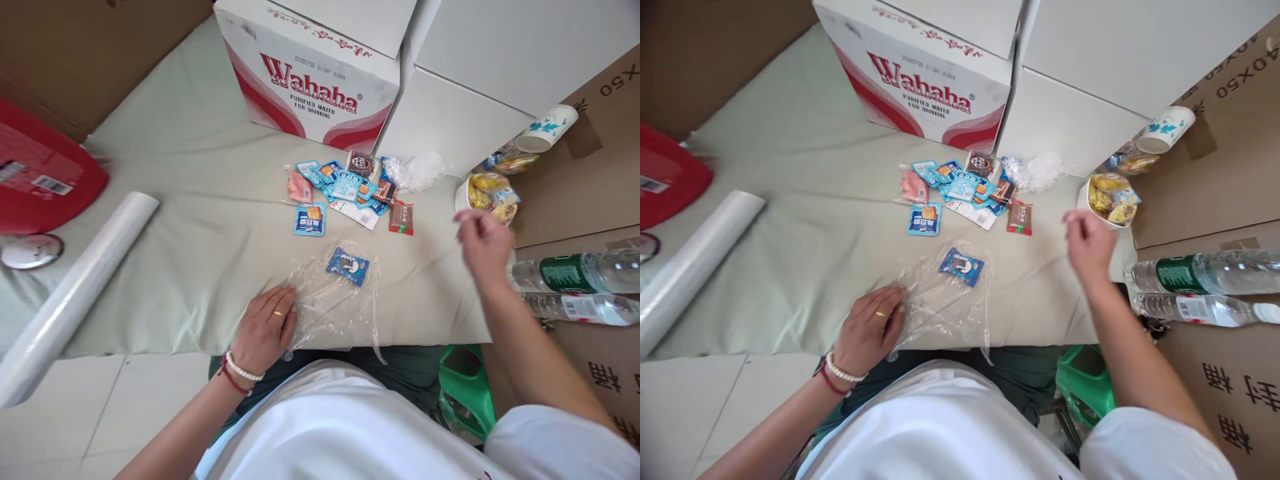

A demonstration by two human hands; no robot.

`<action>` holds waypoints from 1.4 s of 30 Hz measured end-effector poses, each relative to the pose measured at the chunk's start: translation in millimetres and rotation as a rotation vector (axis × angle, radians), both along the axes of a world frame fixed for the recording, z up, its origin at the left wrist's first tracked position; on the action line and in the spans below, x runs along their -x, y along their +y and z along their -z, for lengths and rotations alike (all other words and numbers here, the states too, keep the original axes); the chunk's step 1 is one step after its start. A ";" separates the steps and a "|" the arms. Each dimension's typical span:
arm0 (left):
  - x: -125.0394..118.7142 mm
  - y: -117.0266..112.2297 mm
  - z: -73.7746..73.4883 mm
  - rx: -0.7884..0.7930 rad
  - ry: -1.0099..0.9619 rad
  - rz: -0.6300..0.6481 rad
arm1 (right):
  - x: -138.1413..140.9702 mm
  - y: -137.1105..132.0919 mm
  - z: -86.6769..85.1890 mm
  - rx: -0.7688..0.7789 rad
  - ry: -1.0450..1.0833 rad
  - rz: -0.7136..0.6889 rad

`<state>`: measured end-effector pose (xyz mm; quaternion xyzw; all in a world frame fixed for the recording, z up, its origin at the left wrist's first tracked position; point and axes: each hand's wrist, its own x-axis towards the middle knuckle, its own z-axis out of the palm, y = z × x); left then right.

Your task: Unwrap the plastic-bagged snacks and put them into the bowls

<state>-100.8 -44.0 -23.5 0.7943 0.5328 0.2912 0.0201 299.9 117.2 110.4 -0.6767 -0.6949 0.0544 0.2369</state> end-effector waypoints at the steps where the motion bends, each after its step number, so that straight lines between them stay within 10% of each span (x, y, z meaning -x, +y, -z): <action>1: -0.2 -0.6 -0.4 0.014 0.000 -0.010 | 23.0 -34.5 15.5 0.069 0.015 -0.111; 7: -6.8 -4.4 -10.5 0.180 0.095 -0.092 | 87.1 -152.4 87.0 0.351 -0.152 -0.778; 20: 22.8 -11.2 -14.4 0.413 0.207 -0.033 | 12.8 -145.6 80.9 0.477 0.021 -0.795; 26: 3.1 -4.5 -11.8 0.321 0.031 -0.372 | 47.2 -104.1 84.9 0.334 0.088 -0.124; 34: -27.9 22.5 -6.1 0.219 -0.389 -0.331 | 92.6 -99.4 118.9 0.161 0.514 0.039; 42: -30.0 42.9 -19.2 0.639 -1.072 -0.316 | 87.5 -97.5 119.8 0.230 0.911 0.232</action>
